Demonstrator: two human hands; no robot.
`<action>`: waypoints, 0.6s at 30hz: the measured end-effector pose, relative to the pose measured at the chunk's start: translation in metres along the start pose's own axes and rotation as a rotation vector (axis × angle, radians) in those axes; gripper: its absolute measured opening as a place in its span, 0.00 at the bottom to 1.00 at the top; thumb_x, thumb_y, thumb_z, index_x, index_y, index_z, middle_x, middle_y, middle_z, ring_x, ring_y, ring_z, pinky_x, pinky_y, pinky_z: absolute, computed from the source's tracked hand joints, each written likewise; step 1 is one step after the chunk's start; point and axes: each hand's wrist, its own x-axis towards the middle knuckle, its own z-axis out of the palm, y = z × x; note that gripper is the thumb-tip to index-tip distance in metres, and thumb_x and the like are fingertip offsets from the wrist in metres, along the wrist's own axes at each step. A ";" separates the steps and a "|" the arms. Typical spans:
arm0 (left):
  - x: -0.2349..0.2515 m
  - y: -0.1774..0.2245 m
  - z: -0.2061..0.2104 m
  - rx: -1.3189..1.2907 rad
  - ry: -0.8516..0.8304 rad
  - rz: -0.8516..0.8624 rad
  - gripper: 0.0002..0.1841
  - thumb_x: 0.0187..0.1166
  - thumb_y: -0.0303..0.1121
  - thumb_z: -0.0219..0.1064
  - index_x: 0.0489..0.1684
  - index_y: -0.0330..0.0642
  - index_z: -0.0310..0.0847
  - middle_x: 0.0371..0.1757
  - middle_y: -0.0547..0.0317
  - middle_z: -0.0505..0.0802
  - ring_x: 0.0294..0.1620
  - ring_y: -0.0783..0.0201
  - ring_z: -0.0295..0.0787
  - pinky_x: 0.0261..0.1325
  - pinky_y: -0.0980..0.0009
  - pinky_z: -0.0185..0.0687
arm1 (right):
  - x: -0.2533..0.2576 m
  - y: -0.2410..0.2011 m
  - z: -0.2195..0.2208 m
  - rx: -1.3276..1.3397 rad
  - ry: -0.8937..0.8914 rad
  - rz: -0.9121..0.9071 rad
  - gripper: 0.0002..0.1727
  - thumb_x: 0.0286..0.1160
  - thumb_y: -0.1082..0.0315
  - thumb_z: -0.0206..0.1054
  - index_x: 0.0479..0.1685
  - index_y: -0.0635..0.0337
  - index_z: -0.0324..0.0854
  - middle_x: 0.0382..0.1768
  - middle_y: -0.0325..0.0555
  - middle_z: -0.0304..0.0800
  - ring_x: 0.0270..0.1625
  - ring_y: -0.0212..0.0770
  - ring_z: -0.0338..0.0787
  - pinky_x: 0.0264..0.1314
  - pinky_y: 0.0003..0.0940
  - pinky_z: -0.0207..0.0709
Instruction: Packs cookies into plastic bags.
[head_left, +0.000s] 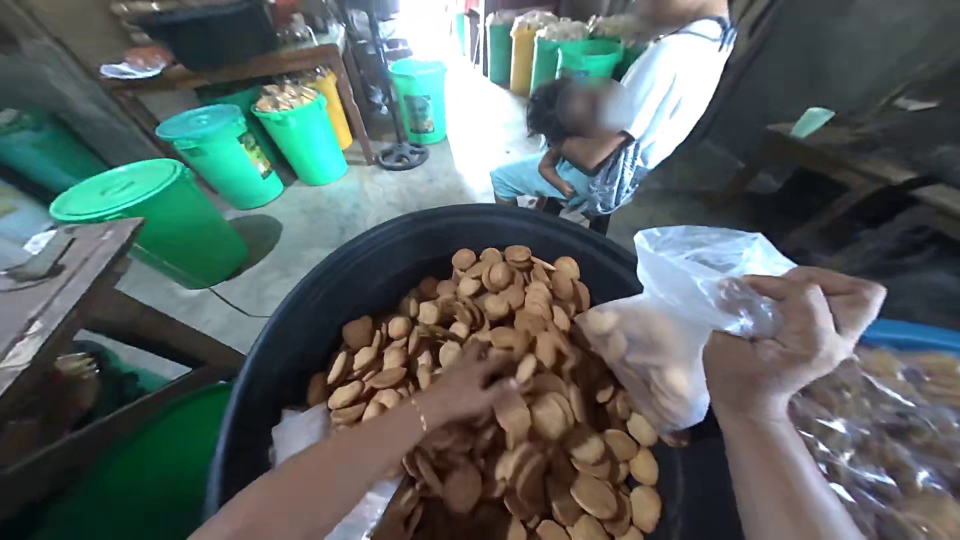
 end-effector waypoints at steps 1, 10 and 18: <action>-0.010 0.011 0.007 -0.044 -0.050 0.036 0.28 0.89 0.53 0.54 0.86 0.56 0.71 0.91 0.38 0.62 0.89 0.35 0.58 0.84 0.35 0.57 | 0.000 0.001 -0.002 -0.026 -0.014 0.003 0.05 0.66 0.79 0.63 0.30 0.74 0.84 0.41 0.61 0.77 0.51 0.42 0.77 0.59 0.26 0.69; 0.050 -0.097 -0.109 -0.390 0.494 -0.446 0.31 0.94 0.54 0.44 0.77 0.38 0.76 0.75 0.38 0.82 0.78 0.43 0.76 0.80 0.43 0.66 | 0.006 -0.004 -0.013 -0.093 0.012 0.038 0.03 0.67 0.80 0.63 0.31 0.72 0.81 0.47 0.56 0.75 0.59 0.39 0.75 0.66 0.27 0.66; 0.127 -0.113 -0.073 -0.679 0.334 -0.277 0.38 0.90 0.64 0.33 0.91 0.50 0.57 0.83 0.45 0.76 0.80 0.51 0.74 0.79 0.45 0.70 | -0.005 -0.007 -0.056 0.742 -0.426 0.441 0.13 0.84 0.68 0.55 0.56 0.66 0.78 0.43 0.38 0.92 0.49 0.26 0.91 0.56 0.21 0.83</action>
